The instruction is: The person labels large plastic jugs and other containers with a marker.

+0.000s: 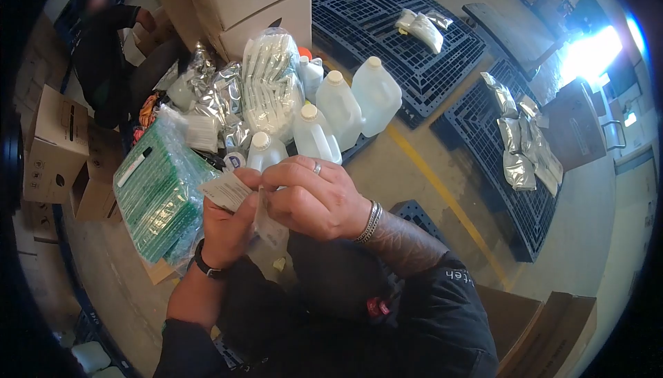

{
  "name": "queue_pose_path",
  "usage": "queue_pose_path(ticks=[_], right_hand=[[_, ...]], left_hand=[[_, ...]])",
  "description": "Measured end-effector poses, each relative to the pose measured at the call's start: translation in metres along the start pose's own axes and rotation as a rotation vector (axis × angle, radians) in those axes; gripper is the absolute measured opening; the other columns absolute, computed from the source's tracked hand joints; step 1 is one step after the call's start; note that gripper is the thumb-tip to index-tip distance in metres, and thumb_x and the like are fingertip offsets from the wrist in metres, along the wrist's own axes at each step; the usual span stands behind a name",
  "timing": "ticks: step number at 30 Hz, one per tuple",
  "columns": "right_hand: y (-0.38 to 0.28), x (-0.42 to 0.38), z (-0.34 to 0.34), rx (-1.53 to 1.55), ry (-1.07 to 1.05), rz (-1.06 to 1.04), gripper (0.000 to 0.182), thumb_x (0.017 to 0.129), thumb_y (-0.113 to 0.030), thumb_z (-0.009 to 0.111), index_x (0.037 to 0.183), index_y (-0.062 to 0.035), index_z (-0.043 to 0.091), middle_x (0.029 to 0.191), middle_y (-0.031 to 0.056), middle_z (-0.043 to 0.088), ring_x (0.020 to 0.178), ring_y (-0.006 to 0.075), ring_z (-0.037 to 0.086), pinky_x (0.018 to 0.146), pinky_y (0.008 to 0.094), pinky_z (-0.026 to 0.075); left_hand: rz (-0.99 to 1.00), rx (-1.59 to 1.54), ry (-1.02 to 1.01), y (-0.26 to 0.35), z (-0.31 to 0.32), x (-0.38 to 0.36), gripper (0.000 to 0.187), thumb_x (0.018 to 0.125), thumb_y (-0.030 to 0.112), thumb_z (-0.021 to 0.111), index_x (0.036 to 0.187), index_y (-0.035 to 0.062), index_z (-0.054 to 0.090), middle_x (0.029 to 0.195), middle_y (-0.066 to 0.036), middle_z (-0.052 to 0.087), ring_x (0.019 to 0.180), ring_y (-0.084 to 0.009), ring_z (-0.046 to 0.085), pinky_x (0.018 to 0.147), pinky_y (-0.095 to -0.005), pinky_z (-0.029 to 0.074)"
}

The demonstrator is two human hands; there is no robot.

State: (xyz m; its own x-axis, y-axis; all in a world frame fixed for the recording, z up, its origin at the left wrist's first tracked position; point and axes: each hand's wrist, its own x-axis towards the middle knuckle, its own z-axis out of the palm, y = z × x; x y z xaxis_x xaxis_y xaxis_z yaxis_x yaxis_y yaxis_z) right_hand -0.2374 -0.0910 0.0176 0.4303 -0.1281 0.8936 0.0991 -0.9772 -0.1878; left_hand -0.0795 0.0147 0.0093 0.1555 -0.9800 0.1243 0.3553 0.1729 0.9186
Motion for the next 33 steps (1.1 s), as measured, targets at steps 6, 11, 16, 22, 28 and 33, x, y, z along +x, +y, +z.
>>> queue_pose_path(ticks=[6, 11, 16, 22, 28, 33], right_hand=[[-0.003, 0.006, -0.012, -0.059, -0.022, 0.217, 0.028, 0.075, 0.008, 0.071, 0.101, -0.0014, 0.066, 0.091, 0.0103, 0.066, 0.074, 0.0235, 0.067, 0.063, 0.0308, 0.054], [0.006, -0.003, -0.025, 0.241, -0.072, 0.565, 0.021, 0.084, 0.004, 0.069, 0.103, -0.0055, 0.069, 0.1, 0.0093, 0.062, 0.084, 0.0202, 0.065, 0.075, 0.0319, 0.053], [0.038, -0.059, -0.04, 0.602, 0.394, 1.113, 0.016, 0.097, -0.004, 0.063, 0.112, -0.001, 0.061, 0.111, 0.0063, 0.067, 0.094, 0.0143, 0.066, 0.081, 0.029, 0.055], [0.08, -0.156, -0.093, 0.5, 0.865, 1.366, 0.021, 0.098, -0.01, 0.064, 0.117, -0.003, 0.06, 0.109, 0.0035, 0.067, 0.098, 0.013, 0.065, 0.081, 0.0286, 0.054], [0.083, -0.228, -0.1, 0.577, 0.911, 1.47, 0.021, 0.099, -0.012, 0.063, 0.119, -0.0075, 0.062, 0.108, 0.0007, 0.067, 0.099, 0.0115, 0.064, 0.083, 0.0286, 0.052], [0.092, -0.263, -0.089, 0.824, 0.898, 1.626, 0.026, 0.099, -0.009, 0.061, 0.125, -0.0065, 0.061, 0.114, 0.0044, 0.067, 0.099, 0.0139, 0.063, 0.085, 0.0313, 0.051]], left_hand=[[0.029, -0.016, 0.051, -0.007, -0.008, 0.009, 0.017, 0.1, 0.011, 0.064, 0.113, 0.0008, 0.063, 0.105, -0.006, 0.065, 0.088, -0.0108, 0.063, 0.076, -0.027, 0.053], [-0.011, -0.157, 0.157, -0.016, -0.009, 0.017, 0.019, 0.102, 0.013, 0.061, 0.118, 0.003, 0.058, 0.106, -0.007, 0.065, 0.087, -0.0131, 0.064, 0.073, -0.0296, 0.054], [-0.041, -0.218, 0.353, -0.031, -0.022, 0.03, 0.014, 0.103, 0.014, 0.059, 0.113, 0.0044, 0.061, 0.096, -0.005, 0.066, 0.083, -0.0127, 0.065, 0.071, -0.0303, 0.055], [-0.228, 1.206, -0.277, -0.075, -0.035, 0.027, 0.02, 0.096, 0.013, 0.06, 0.107, -0.0035, 0.067, 0.088, -0.02, 0.07, 0.081, -0.0355, 0.069, 0.074, -0.0419, 0.054], [-0.391, 1.192, -0.572, -0.12, -0.033, 0.031, 0.024, 0.093, 0.011, 0.056, 0.111, -0.0002, 0.067, 0.101, -0.027, 0.067, 0.095, -0.0455, 0.063, 0.085, -0.0515, 0.049], [-0.182, 1.166, -0.354, -0.108, 0.03, 0.113, 0.023, 0.096, 0.015, 0.062, 0.11, -0.0019, 0.067, 0.093, -0.023, 0.066, 0.087, -0.0378, 0.065, 0.076, -0.043, 0.051]])
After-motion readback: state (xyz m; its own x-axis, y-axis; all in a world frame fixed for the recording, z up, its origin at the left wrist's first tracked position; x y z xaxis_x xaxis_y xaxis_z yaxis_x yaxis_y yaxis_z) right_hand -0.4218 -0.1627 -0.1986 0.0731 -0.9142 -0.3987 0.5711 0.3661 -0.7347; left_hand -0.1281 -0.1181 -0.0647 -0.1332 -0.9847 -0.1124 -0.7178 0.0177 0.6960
